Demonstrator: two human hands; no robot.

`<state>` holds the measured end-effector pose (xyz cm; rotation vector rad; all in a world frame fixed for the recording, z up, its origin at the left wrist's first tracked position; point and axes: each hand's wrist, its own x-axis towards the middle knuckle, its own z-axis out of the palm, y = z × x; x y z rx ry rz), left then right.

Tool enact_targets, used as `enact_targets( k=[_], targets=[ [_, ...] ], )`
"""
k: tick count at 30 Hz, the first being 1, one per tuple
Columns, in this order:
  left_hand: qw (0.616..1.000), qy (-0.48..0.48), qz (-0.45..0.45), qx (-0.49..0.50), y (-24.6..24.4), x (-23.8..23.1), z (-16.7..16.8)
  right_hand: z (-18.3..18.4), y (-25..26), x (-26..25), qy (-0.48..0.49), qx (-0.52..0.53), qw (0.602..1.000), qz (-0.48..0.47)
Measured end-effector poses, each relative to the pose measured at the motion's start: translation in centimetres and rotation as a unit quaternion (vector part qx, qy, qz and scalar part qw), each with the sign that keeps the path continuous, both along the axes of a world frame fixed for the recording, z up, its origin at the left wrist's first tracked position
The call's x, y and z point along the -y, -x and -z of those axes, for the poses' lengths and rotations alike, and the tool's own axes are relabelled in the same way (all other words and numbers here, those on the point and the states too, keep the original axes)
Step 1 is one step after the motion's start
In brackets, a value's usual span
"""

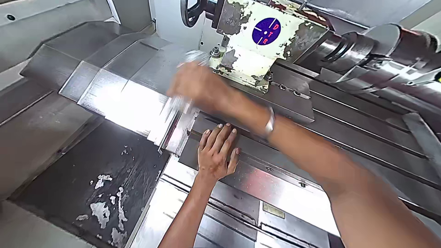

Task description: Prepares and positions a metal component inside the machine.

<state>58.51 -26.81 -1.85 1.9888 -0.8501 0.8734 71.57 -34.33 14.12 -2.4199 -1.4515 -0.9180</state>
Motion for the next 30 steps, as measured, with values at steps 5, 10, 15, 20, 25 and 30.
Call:
enact_targets(
  k=[5,10,15,20,25,30],
  targets=[
    [1.000,-0.010,-0.004,-0.017,-0.3,-0.2,-0.3,1.3,-3.8,2.8,0.052,-0.035,0.992,0.109],
    [0.999,-0.026,0.015,-0.016,0.0,0.3,-0.6,1.5,-2.7,2.3,0.025,-0.001,0.989,0.148],
    [1.000,-0.025,0.013,-0.011,-0.2,0.1,-0.4,1.4,-3.3,1.9,0.056,-0.015,0.986,0.157],
    [0.999,-0.031,0.020,-0.013,-0.1,0.3,-0.4,1.5,-3.3,2.1,0.028,-0.017,0.988,0.149],
    [1.000,-0.024,-0.007,-0.016,-0.1,0.0,-0.3,1.4,-3.4,1.9,0.020,-0.041,0.993,0.110],
    [1.000,0.005,-0.002,-0.005,-0.1,0.3,-0.3,-0.8,1.5,-2.1,-0.014,0.006,0.997,0.079]
  ],
)
